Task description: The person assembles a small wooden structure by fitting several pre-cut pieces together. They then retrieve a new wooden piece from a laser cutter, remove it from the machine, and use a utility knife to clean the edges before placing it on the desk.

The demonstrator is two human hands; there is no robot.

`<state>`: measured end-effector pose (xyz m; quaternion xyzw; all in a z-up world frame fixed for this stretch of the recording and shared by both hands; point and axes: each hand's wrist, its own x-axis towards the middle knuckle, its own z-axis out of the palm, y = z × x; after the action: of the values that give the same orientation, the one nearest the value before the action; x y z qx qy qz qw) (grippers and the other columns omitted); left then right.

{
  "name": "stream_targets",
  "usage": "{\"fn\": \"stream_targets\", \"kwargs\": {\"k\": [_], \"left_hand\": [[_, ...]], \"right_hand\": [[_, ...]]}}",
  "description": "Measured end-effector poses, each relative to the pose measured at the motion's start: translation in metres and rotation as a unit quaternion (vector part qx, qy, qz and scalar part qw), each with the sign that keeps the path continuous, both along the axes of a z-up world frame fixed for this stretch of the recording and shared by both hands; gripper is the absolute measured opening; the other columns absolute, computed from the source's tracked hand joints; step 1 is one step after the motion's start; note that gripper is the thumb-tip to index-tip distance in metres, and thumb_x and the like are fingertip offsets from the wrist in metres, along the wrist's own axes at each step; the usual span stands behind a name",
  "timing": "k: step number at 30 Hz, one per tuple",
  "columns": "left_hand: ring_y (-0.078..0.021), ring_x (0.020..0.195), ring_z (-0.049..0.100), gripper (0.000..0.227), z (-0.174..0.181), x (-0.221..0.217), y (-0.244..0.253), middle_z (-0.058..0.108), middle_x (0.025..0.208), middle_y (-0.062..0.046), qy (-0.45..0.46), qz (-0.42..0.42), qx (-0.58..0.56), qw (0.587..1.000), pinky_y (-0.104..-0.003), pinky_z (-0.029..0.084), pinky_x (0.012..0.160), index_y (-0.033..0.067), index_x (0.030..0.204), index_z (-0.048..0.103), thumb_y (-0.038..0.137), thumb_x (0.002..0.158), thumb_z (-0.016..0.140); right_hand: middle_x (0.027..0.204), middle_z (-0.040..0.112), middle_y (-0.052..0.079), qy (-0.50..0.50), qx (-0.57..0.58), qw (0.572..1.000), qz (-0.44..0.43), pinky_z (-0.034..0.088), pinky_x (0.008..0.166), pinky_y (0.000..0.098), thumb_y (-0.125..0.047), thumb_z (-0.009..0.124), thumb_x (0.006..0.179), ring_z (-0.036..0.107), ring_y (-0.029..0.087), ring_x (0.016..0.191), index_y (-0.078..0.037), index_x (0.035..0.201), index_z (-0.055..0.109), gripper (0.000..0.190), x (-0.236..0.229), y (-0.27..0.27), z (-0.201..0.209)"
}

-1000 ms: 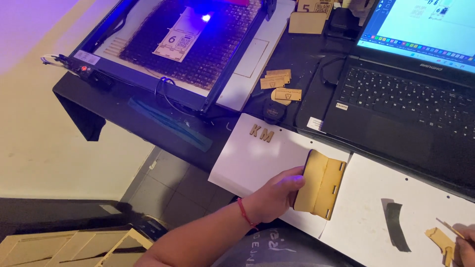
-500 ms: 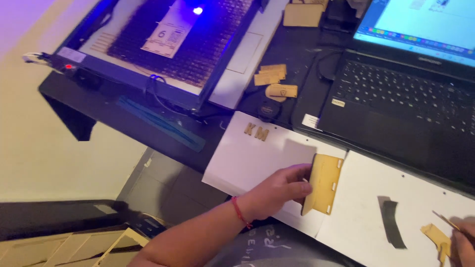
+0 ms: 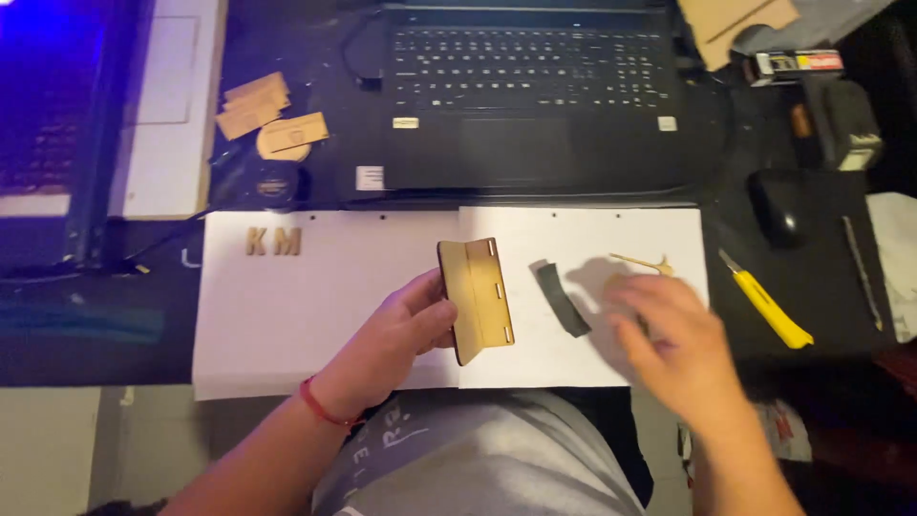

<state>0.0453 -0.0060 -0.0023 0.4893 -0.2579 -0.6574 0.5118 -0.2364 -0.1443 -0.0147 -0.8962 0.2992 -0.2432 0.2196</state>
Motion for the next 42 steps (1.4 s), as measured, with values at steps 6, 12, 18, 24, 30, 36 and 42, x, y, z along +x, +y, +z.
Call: {"fn": "stream_targets", "kwargs": {"k": [6,12,18,24,30,36,42], "left_hand": [[-0.0195,0.100,0.066,0.095,0.041,-0.016,-0.033,0.066,0.127,-0.010,-0.219,-0.088,0.120,0.964,-0.034,0.056,0.083,0.0185,0.154,0.030,0.054,0.070,0.054],[-0.0223,0.096,0.072,0.080,0.077,-0.032,-0.048,0.073,0.121,-0.001,-0.388,-0.128,0.200,0.890,-0.036,0.052,0.083,0.0261,0.150,0.033,0.050,0.076,0.053],[-0.0227,0.095,0.071,0.075,0.061,-0.044,-0.047,0.080,0.103,-0.001,-0.434,-0.094,0.189,0.876,-0.036,0.047,0.084,0.0206,0.150,0.037,0.047,0.082,0.051],[-0.0266,0.081,0.067,0.069,0.044,-0.053,-0.042,0.073,0.075,-0.004,-0.526,-0.104,0.110,0.837,-0.040,0.048,0.074,0.0162,0.155,0.032,0.039,0.091,0.045],[-0.0439,0.084,0.068,0.091,0.005,-0.054,-0.018,0.071,0.066,-0.017,-0.620,0.003,0.007,0.785,-0.053,0.047,0.073,-0.0019,0.149,0.031,0.059,0.084,0.049],[-0.0286,0.115,0.062,0.076,0.057,-0.049,0.076,0.076,0.105,-0.004,-0.572,0.055,0.106,0.811,-0.038,0.043,0.091,0.0097,0.148,0.042,0.053,0.086,0.048],[-0.0201,0.065,0.050,0.021,-0.013,-0.032,0.159,0.055,0.068,-0.002,-0.658,0.108,-0.002,0.745,-0.038,0.039,0.066,0.0127,0.072,0.049,0.020,0.092,0.048]], "right_hand": [[0.107,0.068,0.008,-0.008,0.038,0.999,0.004,0.050,0.092,0.0334,-0.013,0.066,0.090,0.064,0.022,0.103,-0.007,0.108,0.072,0.020,0.006,0.017,0.020],[0.103,0.070,0.007,0.000,0.029,0.999,-0.012,0.051,0.092,0.0337,-0.014,0.065,0.090,0.066,0.022,0.099,-0.006,0.104,0.072,0.017,-0.020,0.022,0.011],[0.106,0.072,0.004,0.007,0.096,0.995,-0.039,0.053,0.091,0.0322,-0.019,0.066,0.088,0.067,0.019,0.101,-0.012,0.108,0.074,0.023,-0.060,0.041,-0.008],[0.103,0.075,0.005,-0.033,0.064,0.997,-0.038,0.052,0.091,0.0302,-0.016,0.069,0.085,0.070,0.018,0.095,-0.009,0.103,0.074,0.020,-0.090,0.056,-0.019],[0.103,0.074,0.005,-0.083,0.038,0.992,-0.090,0.050,0.092,0.0217,-0.010,0.072,0.082,0.069,0.013,0.092,-0.010,0.102,0.077,0.021,-0.125,0.075,-0.049],[0.099,0.077,-0.006,-0.024,-0.049,0.998,-0.016,0.052,0.101,0.0215,-0.020,0.074,0.078,0.070,0.010,0.092,-0.024,0.103,0.078,0.025,-0.177,0.008,-0.181],[0.096,0.079,-0.010,0.003,-0.083,0.994,0.075,0.055,0.094,0.0243,-0.037,0.073,0.070,0.074,0.011,0.094,-0.037,0.099,0.079,0.030,-0.153,-0.016,-0.230]]}}
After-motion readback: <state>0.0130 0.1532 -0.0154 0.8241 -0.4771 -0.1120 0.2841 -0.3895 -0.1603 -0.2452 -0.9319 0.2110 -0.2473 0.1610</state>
